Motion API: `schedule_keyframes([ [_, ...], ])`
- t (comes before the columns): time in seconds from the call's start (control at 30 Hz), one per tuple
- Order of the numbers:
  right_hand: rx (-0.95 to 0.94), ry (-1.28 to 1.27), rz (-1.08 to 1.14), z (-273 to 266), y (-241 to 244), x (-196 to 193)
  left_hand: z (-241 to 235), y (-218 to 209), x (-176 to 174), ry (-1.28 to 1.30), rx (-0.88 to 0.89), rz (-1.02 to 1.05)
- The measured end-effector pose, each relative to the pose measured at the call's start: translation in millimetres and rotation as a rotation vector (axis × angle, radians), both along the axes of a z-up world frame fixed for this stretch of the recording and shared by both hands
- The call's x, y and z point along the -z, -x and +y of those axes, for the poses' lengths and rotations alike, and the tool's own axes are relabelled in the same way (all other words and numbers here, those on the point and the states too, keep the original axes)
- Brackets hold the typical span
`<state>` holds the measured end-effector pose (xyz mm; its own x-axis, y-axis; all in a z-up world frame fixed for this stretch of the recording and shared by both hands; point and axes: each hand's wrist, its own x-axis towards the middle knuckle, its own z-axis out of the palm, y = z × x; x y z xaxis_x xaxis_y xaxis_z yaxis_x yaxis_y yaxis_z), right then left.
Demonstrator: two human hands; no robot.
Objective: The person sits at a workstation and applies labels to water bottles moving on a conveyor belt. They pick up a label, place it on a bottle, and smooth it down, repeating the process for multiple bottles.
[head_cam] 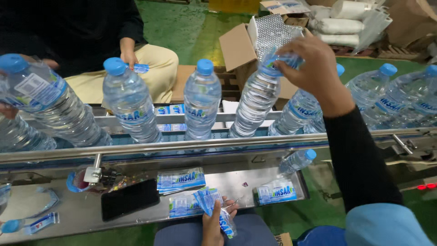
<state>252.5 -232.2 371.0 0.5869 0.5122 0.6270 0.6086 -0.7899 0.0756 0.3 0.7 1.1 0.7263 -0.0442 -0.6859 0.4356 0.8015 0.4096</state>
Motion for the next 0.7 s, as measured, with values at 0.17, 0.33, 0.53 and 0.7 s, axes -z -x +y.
schedule_keyframes([
  [0.17, -0.105, -0.236, 0.278, 17.6, 0.5, 9.0, 5.1, 2.3, -10.7, 0.009, 0.029, -0.013],
  [0.33, -0.143, -0.583, 0.246, 9.3, 23.2, 70.5, 6.3, 3.2, -6.9, 0.028, 0.041, -0.032],
  [0.53, -0.055, -0.806, 0.196, -11.2, 29.7, 140.9, 5.4, -0.6, -16.1, 0.051, 0.030, -0.011],
  [0.7, -0.087, -0.885, 0.178, -22.4, 30.2, 153.7, 1.8, -1.6, -25.9, 0.033, 0.001, -0.065],
])
